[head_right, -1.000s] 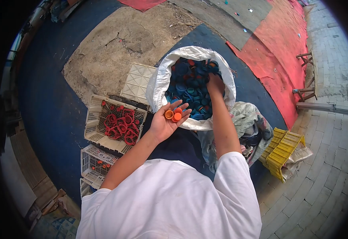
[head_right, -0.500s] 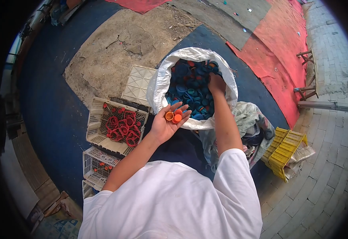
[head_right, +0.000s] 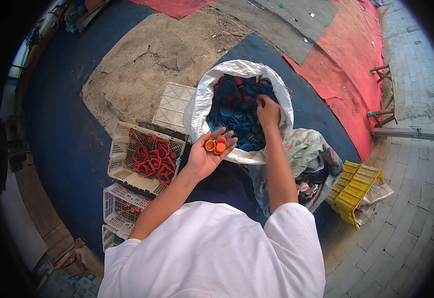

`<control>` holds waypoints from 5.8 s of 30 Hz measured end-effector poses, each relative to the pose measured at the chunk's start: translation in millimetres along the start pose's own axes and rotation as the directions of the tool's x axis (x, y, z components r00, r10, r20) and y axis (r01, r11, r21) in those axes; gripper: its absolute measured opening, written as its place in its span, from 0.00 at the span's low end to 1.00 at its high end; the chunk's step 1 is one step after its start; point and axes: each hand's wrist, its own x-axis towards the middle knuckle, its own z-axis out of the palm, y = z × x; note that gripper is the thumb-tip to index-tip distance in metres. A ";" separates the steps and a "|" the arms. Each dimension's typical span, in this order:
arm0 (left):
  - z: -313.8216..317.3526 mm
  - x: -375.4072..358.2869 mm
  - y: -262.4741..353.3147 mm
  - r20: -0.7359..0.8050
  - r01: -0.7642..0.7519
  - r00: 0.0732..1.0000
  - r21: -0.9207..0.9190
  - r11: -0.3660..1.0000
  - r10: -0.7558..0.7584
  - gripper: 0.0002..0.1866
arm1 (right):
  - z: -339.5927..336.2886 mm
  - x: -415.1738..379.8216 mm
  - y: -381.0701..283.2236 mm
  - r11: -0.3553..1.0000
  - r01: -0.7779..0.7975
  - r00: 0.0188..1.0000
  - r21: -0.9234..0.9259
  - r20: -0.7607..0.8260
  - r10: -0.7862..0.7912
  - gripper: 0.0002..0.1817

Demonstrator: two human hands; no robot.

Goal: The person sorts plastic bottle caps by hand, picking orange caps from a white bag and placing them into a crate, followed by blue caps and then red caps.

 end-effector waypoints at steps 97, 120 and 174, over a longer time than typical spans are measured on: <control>3.7 36.2 4.0 -0.043 0.005 0.999 0.352 0.936 0.011 0.14 | -62.6 -130.3 -156.4 0.535 -0.182 0.971 0.825 0.065 0.230 0.11; 19.9 9.7 -6.3 0.261 -0.017 0.961 -0.275 0.961 0.092 0.24 | -33.0 -142.1 -140.8 0.554 -0.161 0.977 0.817 0.051 0.209 0.24; -329.1 -492.3 31.9 -0.585 -0.855 0.354 -0.518 -0.001 0.730 0.34 | 226.8 -600.0 -435.8 0.572 -0.775 0.182 0.269 0.961 -0.206 0.35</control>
